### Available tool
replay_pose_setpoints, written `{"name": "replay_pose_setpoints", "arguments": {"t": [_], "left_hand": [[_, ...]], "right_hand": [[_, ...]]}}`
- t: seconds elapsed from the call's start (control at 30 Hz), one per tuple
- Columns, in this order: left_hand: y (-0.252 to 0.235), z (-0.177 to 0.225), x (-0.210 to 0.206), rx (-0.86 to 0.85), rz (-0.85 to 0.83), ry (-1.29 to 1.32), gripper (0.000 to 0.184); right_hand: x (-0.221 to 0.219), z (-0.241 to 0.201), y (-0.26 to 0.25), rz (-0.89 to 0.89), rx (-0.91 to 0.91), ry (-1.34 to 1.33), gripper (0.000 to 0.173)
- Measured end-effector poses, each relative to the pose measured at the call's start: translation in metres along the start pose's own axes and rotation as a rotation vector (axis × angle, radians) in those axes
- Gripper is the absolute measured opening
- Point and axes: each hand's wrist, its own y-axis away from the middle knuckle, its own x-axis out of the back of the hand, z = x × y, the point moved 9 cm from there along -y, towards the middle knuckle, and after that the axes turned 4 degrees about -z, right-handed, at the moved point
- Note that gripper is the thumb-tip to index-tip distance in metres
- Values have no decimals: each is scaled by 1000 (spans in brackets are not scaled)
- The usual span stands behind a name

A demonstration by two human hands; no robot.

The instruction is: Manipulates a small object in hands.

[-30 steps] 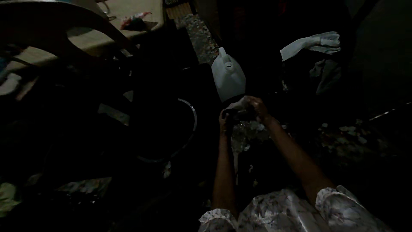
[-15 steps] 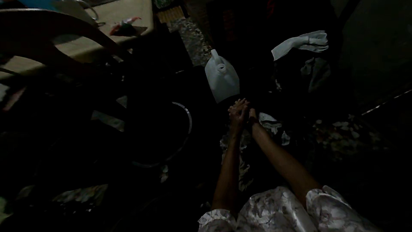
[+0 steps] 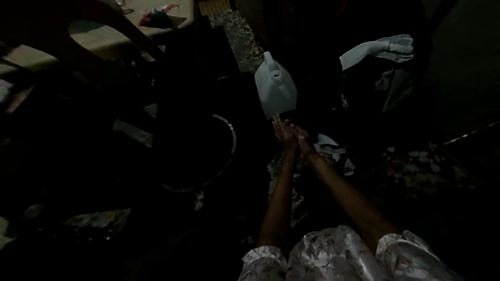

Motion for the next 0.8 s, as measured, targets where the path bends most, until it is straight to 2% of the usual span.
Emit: {"name": "replay_pose_setpoints", "arguments": {"t": [0.07, 0.17, 0.4, 0.57, 0.8], "left_hand": [[1, -12, 5, -3, 64, -201, 61], [1, -31, 3, 47, 44, -361, 59], [-3, -33, 8, 135, -159, -197, 54], [-4, -37, 10, 114, -163, -128, 52], [-9, -37, 8, 131, -164, -18, 53]], "right_hand": [[0, 3, 2, 6, -19, 109, 32], [-2, 5, -3, -21, -25, 268, 30], [-4, 19, -20, 7, -119, 464, 33], [-8, 21, -25, 44, -197, 566, 45], [-8, 25, -27, 26, -115, 460, 38]]}}
